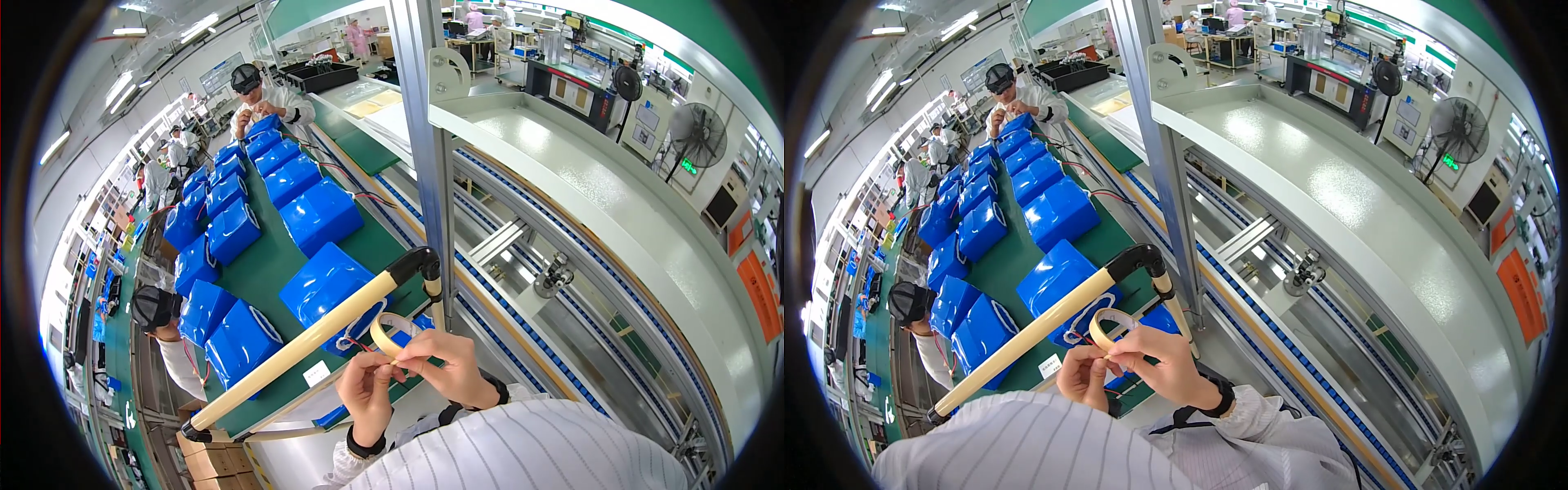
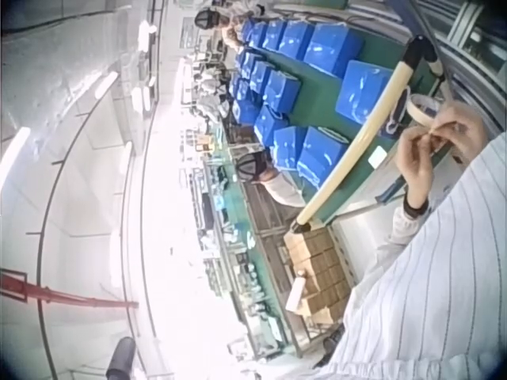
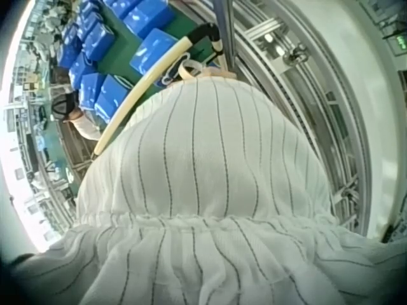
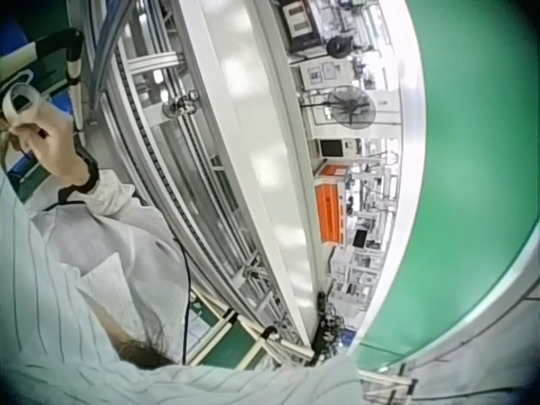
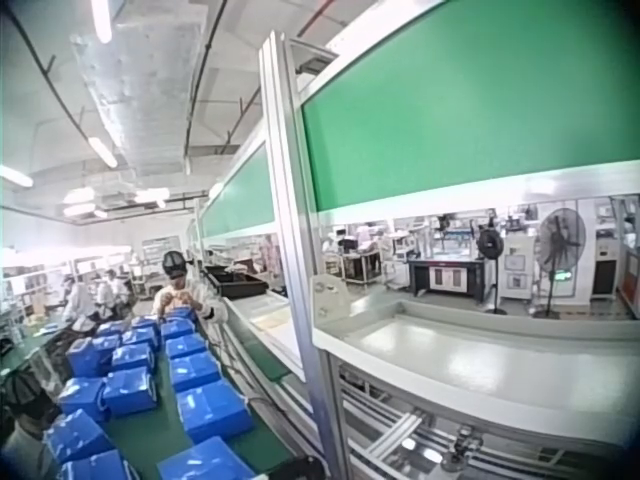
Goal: Apply yellow tape to wires and connectors on a battery assembly rack.
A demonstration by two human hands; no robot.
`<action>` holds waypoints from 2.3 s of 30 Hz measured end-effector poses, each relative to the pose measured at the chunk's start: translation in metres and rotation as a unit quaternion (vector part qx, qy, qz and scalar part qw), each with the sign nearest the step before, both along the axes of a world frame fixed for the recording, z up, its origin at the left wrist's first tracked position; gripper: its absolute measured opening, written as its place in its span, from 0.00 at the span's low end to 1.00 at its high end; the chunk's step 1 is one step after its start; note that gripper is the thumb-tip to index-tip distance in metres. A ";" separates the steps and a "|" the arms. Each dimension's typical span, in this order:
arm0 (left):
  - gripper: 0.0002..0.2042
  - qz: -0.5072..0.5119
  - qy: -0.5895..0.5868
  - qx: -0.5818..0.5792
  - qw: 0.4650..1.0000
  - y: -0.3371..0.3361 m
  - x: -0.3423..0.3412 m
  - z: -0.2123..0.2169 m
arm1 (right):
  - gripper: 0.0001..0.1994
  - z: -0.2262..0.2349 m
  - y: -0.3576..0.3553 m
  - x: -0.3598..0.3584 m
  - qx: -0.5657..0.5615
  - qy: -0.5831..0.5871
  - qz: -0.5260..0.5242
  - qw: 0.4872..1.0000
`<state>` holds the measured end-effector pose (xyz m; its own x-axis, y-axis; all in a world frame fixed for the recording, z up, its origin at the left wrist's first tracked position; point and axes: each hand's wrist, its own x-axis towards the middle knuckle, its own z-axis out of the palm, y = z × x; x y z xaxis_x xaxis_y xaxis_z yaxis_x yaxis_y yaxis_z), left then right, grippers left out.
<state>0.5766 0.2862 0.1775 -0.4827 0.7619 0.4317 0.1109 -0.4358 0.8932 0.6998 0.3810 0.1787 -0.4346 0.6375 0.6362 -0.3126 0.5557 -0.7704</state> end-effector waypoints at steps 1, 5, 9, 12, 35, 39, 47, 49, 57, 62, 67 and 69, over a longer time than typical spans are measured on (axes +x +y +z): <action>0.02 0.000 0.000 0.000 1.000 0.001 0.000 0.000 | 0.06 0.000 0.001 0.000 -0.004 0.007 0.001 1.000; 0.08 0.116 0.205 0.003 0.972 0.009 0.000 0.007 | 0.07 0.002 0.001 -0.001 0.048 0.022 -0.036 0.998; 0.13 0.164 0.330 0.006 0.930 0.003 0.002 0.019 | 0.09 0.005 -0.002 -0.002 0.047 -0.021 -0.077 0.996; 0.14 0.150 0.326 -0.035 0.933 -0.001 0.007 0.024 | 0.13 0.008 -0.005 -0.001 0.125 -0.038 -0.111 0.985; 0.04 -0.005 -0.022 -0.066 0.998 -0.019 -0.009 0.011 | 0.14 0.013 -0.005 0.000 0.133 -0.068 -0.047 0.988; 0.05 0.002 -0.041 -0.087 0.995 -0.023 -0.005 0.013 | 0.10 0.009 -0.005 -0.001 0.151 -0.071 -0.048 0.985; 0.09 0.047 0.100 -0.084 0.990 -0.017 -0.001 0.009 | 0.08 0.005 -0.015 -0.002 0.148 -0.054 -0.094 0.983; 0.09 0.056 0.166 -0.052 0.983 -0.016 0.000 0.008 | 0.09 0.005 -0.015 0.000 0.157 -0.053 -0.100 0.981; 0.07 0.123 0.202 -0.007 0.972 -0.014 0.001 0.003 | 0.11 0.005 -0.011 0.003 0.177 -0.057 -0.082 0.979; 0.07 0.156 0.226 0.026 0.961 -0.015 0.004 -0.007 | 0.10 0.006 -0.013 0.003 0.161 -0.036 -0.066 0.984; 0.12 0.217 0.318 0.077 0.920 -0.013 0.010 -0.019 | 0.08 0.006 -0.016 0.003 0.102 -0.018 -0.073 0.992; 0.12 0.224 0.317 0.089 0.917 -0.009 0.011 -0.024 | 0.07 0.005 -0.018 0.004 0.079 -0.028 -0.073 0.994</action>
